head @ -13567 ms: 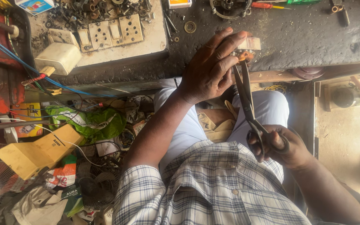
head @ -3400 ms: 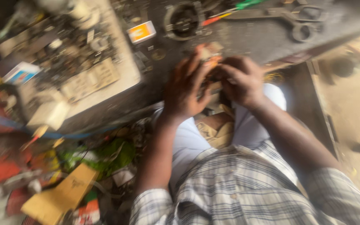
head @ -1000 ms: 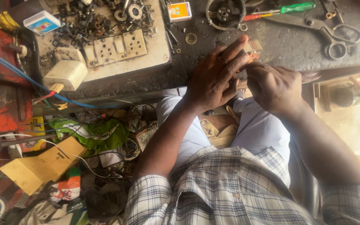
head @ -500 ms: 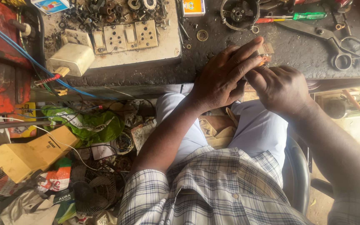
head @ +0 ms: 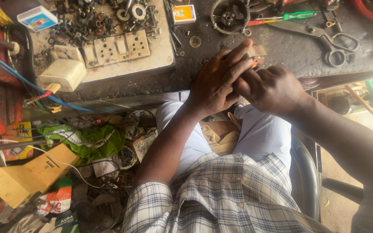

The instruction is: The person sits at a cluttered workbench and repeatedly uses shears to trim copper wire on a small cylindrical electrical component. They rotate the component and adjust the wire with their fingers between trimming actions.

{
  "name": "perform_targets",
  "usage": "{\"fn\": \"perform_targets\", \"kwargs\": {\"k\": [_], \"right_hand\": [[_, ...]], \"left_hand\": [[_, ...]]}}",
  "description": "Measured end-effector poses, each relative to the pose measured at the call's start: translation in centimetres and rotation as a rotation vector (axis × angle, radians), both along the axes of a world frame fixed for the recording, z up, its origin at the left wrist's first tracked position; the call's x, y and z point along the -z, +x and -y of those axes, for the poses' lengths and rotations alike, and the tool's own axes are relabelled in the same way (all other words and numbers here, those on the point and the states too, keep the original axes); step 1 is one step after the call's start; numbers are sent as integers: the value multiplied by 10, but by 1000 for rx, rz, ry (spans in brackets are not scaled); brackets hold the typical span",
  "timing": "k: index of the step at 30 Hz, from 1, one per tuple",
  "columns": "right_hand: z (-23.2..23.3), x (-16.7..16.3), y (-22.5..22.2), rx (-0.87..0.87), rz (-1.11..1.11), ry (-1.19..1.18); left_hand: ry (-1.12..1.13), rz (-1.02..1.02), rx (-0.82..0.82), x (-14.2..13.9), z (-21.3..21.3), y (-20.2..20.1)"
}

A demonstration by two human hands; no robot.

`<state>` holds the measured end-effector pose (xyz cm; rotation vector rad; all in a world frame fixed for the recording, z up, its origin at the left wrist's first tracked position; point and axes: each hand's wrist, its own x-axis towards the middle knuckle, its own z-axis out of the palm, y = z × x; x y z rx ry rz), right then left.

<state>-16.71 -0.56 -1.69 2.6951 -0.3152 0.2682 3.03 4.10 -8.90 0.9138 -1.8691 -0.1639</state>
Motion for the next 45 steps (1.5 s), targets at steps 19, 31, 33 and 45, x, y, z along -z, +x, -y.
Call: {"fn": "perform_targets", "kwargs": {"k": [19, 31, 33, 45], "right_hand": [[23, 10, -9, -204, 159, -49], [26, 40, -70, 289, 381, 255], [10, 34, -89, 1019, 384, 460], [38, 5, -151, 679, 325, 220]], "left_hand": [[23, 90, -3, -15, 0, 3], [65, 96, -26, -13, 4, 0], [54, 69, -27, -12, 2, 2], [72, 43, -18, -16, 0, -1]]}}
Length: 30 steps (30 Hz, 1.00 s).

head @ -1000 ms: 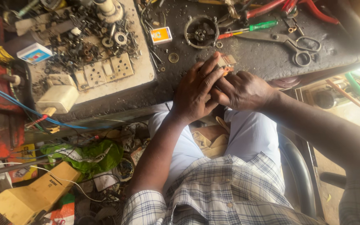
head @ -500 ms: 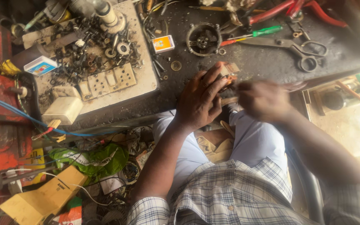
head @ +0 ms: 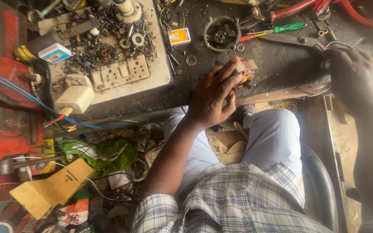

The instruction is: The person sits at a cluttered workbench and repeatedly uses shears to trim copper wire on a small cylindrical electrical component. They rotate the component and adjust the wire with their fingers between trimming actions.

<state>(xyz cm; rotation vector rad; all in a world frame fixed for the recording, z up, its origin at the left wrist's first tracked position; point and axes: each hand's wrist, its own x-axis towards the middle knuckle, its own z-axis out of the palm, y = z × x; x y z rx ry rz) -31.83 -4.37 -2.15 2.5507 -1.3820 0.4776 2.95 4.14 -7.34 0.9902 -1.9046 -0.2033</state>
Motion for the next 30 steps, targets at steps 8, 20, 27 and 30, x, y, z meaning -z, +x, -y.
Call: {"fn": "perform_targets", "kwargs": {"k": [8, 20, 27, 30], "right_hand": [[-2, 5, -20, 200, -142, 138], [-43, 41, -44, 354, -163, 130], [-75, 69, -60, 214, 207, 403], [-99, 88, -50, 81, 877, 955]], "left_hand": [[5, 18, -4, -3, -1, -1], [-16, 22, -40, 1, -1, -1], [-21, -3, -53, 10, 2, -2], [-15, -13, -50, 13, 2, -3]]}}
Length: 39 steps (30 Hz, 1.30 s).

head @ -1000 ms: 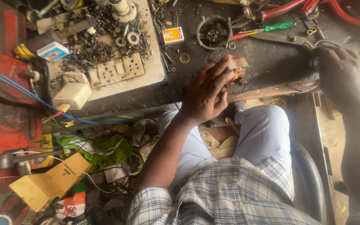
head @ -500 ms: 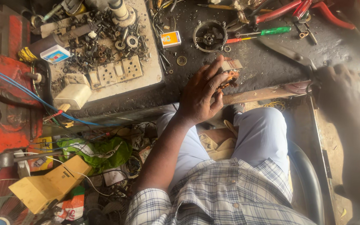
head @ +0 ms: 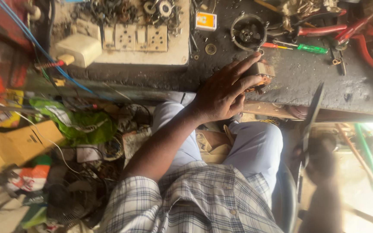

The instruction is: The person sits at a cluttered workbench and repeatedly uses shears to trim copper wire on a small cylindrical electrical component. They rotate the component and adjust the wire with their fingers between trimming actions.

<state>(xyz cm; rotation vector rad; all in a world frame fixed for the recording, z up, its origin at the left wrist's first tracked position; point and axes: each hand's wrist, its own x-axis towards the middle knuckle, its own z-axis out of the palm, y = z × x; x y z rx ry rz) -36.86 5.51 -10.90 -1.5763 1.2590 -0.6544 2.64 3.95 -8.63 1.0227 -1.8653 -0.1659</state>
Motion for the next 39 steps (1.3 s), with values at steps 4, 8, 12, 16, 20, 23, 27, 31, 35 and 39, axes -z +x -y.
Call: {"fn": "perform_targets", "kwargs": {"k": [4, 8, 12, 16, 20, 23, 27, 31, 35, 39], "right_hand": [[-35, 7, 21, -309, 331, 169], [-51, 5, 52, -404, 541, 367], [-53, -1, 67, -398, 639, 455], [-51, 0, 68, -363, 630, 464], [-50, 3, 64, -356, 627, 476], [-49, 3, 63, -345, 628, 491], [-46, 3, 65, -339, 637, 474], [-46, 3, 70, -347, 679, 467], [-49, 3, 74, -288, 744, 533], [-51, -2, 78, -230, 772, 580]], "left_hand": [[-20, 3, -8, 0, 1, -2], [-30, -19, 10, -1, -1, -2], [-20, -31, 3, -2, -2, -3], [-8, -38, 9, 0, -2, -4], [-48, -46, 15, 2, -1, -3], [-21, -30, 2, 4, -1, -4], [-43, -42, -3, 4, -1, -4], [-32, -41, 5, 4, -2, -4], [-37, -26, -4, 3, -2, -4], [-34, -29, -4, 3, -2, -4]]}}
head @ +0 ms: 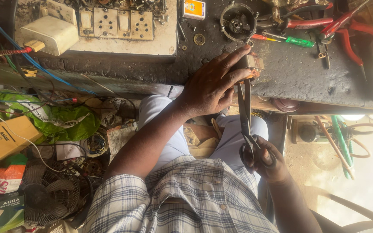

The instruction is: The person sits at a cluttered workbench and repeatedly uses shears to trim copper wire on a small cylindrical electrical component. They rotate the component and adjust the wire with their fingers between trimming actions.

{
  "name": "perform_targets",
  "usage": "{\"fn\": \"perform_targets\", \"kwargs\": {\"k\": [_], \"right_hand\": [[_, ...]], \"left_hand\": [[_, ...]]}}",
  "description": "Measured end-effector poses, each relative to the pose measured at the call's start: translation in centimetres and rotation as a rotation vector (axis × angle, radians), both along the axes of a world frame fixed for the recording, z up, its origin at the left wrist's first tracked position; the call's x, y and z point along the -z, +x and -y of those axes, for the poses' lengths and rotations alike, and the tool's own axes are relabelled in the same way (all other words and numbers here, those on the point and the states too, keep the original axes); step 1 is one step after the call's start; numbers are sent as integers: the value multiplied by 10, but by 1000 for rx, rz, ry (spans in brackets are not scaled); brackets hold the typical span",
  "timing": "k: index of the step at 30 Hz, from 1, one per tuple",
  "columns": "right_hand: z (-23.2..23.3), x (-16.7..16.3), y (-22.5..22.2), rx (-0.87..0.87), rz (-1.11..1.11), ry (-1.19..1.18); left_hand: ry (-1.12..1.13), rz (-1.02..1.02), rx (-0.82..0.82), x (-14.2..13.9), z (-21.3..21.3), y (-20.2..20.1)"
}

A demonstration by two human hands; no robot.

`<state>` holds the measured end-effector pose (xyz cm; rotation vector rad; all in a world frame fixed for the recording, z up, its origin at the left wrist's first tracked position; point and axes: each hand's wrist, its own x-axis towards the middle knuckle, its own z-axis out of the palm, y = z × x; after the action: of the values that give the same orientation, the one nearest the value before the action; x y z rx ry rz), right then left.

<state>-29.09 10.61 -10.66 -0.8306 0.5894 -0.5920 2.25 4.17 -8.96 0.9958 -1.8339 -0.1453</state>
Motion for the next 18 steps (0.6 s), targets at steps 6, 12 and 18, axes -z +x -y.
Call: {"fn": "perform_targets", "kwargs": {"k": [6, 12, 18], "right_hand": [[4, -13, 13, -19, 42, 45], [13, -23, 30, -11, -3, 23], [23, -38, 36, 21, -155, 22]], "left_hand": [[-3, 5, 1, 1, 0, 0], [-32, -2, 19, -1, 0, 1], [-15, -7, 29, -1, 0, 2]]}}
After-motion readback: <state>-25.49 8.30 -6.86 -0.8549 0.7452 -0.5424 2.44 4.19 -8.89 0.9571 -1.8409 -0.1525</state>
